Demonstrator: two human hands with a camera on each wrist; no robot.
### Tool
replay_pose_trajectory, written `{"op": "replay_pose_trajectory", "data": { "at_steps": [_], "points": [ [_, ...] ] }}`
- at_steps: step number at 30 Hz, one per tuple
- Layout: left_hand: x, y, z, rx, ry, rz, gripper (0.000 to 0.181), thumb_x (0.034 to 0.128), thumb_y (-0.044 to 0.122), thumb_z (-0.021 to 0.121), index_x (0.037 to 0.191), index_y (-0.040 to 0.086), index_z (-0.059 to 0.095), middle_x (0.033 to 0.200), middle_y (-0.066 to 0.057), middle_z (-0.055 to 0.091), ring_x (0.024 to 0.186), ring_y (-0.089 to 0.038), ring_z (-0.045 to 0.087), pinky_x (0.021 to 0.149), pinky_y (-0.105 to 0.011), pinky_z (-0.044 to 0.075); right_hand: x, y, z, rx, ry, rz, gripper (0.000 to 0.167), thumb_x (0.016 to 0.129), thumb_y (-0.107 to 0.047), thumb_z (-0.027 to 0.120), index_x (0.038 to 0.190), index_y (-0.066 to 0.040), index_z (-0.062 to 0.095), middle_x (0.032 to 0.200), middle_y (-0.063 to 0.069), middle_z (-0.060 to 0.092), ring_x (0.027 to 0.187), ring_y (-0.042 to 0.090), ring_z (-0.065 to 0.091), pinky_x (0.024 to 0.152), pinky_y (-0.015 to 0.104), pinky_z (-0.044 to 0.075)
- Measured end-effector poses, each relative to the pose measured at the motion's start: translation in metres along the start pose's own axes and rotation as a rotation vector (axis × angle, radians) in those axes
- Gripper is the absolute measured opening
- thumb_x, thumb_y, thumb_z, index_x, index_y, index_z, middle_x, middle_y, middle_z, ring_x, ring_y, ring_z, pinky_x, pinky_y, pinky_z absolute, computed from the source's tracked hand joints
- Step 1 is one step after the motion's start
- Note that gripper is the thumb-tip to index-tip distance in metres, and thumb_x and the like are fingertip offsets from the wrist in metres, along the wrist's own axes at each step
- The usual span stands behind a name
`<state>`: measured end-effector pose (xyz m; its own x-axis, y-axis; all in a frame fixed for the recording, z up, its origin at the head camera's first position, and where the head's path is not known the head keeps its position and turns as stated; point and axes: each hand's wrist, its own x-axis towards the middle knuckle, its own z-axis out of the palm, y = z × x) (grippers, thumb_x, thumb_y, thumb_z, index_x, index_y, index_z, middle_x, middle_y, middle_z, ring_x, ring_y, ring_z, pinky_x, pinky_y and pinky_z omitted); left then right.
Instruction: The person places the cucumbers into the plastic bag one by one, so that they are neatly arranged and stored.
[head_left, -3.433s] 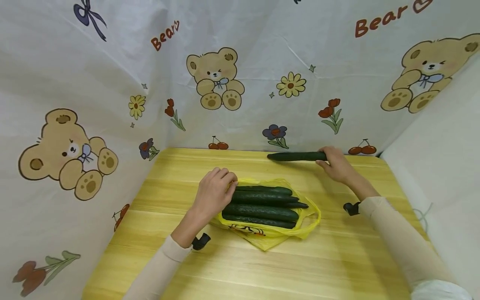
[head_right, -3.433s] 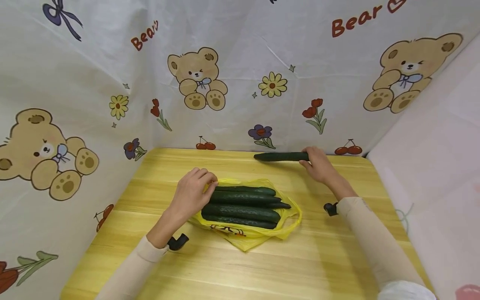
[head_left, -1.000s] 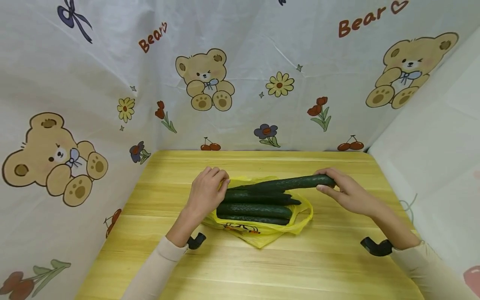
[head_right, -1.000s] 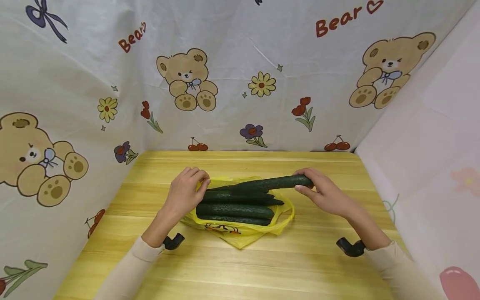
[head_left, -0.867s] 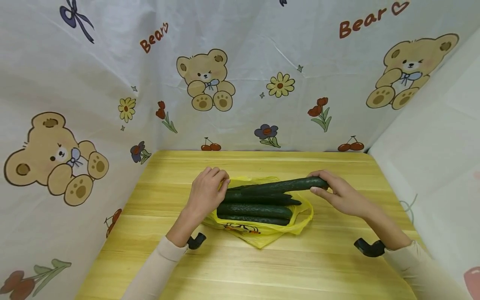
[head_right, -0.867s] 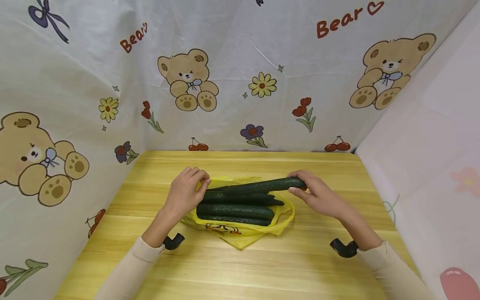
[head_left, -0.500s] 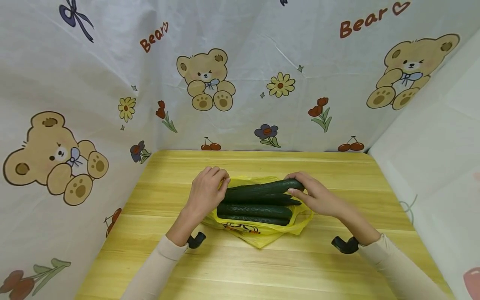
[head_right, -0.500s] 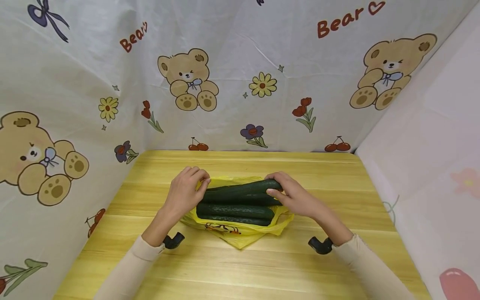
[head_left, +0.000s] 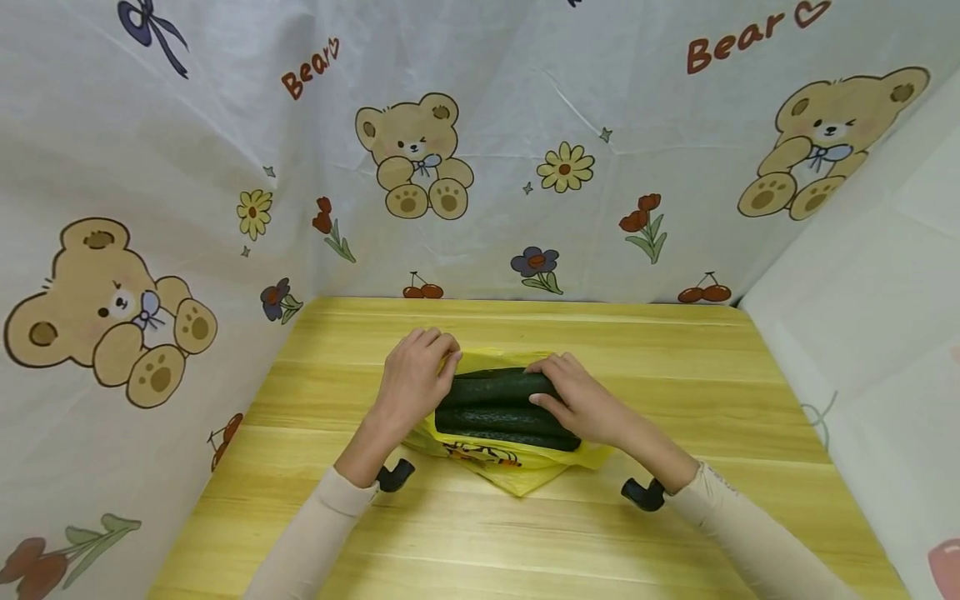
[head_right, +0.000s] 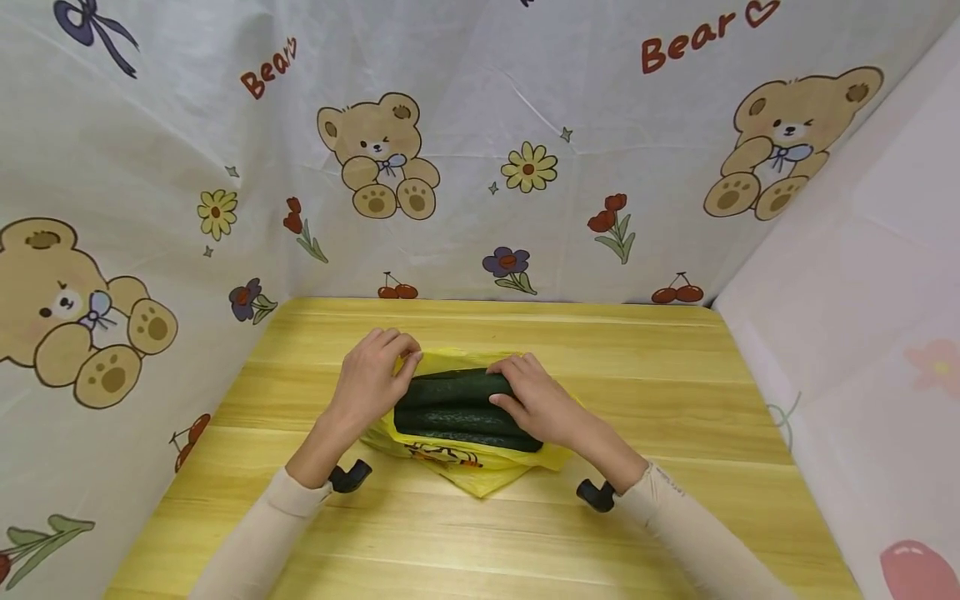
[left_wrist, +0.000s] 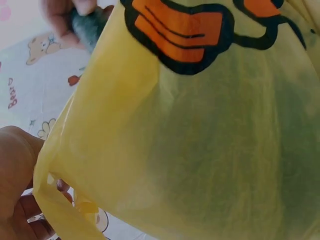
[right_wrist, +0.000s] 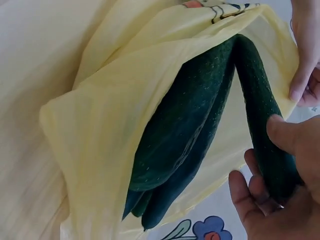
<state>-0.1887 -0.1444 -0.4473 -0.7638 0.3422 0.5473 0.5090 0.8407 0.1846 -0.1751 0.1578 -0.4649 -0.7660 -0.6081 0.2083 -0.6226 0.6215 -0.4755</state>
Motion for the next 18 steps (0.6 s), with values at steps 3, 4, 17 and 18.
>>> {"op": "replay_pose_trajectory", "data": {
  "at_steps": [3, 4, 17, 18],
  "points": [
    [0.0, 0.0, -0.001, -0.003, 0.007, -0.012, 0.005, 0.1016, 0.019, 0.076, 0.097, 0.017, 0.074, 0.092, 0.0, 0.072, 0.082, -0.02, 0.059, 0.072, -0.035, 0.052, -0.002, 0.002, 0.0, -0.034, 0.013, -0.008, 0.04, 0.106, -0.027, 0.07, 0.141, -0.01, 0.063, 0.135, 0.006, 0.069, 0.103, 0.017, 0.045, 0.087, 0.037, 0.046],
    [0.0, 0.0, -0.002, -0.003, 0.008, -0.015, 0.005, 0.1015, 0.019, 0.076, 0.097, 0.017, 0.074, 0.092, 0.0, 0.072, 0.082, -0.02, 0.059, 0.072, -0.035, 0.052, -0.002, 0.002, 0.0, -0.033, 0.017, -0.009, 0.039, 0.106, -0.027, 0.07, 0.14, -0.01, 0.063, 0.135, 0.005, 0.07, 0.103, 0.017, 0.045, 0.087, 0.038, 0.045],
    [0.002, -0.001, -0.004, -0.015, 0.002, -0.02, 0.006, 0.1028, 0.021, 0.075, 0.099, 0.016, 0.075, 0.092, 0.0, 0.071, 0.082, -0.02, 0.058, 0.073, -0.035, 0.051, -0.006, 0.012, -0.007, 0.055, 0.06, 0.016, 0.034, 0.106, -0.025, 0.07, 0.137, -0.011, 0.065, 0.135, 0.01, 0.068, 0.121, 0.032, 0.055, 0.104, 0.053, 0.049],
    [0.002, -0.001, -0.004, -0.025, -0.005, -0.026, 0.007, 0.1038, 0.022, 0.074, 0.103, 0.016, 0.075, 0.094, 0.0, 0.071, 0.085, -0.021, 0.059, 0.075, -0.036, 0.052, -0.008, 0.014, -0.008, 0.057, 0.06, 0.027, 0.035, 0.106, -0.025, 0.07, 0.137, -0.011, 0.065, 0.135, 0.011, 0.068, 0.122, 0.033, 0.055, 0.104, 0.054, 0.048]
  ]
}}
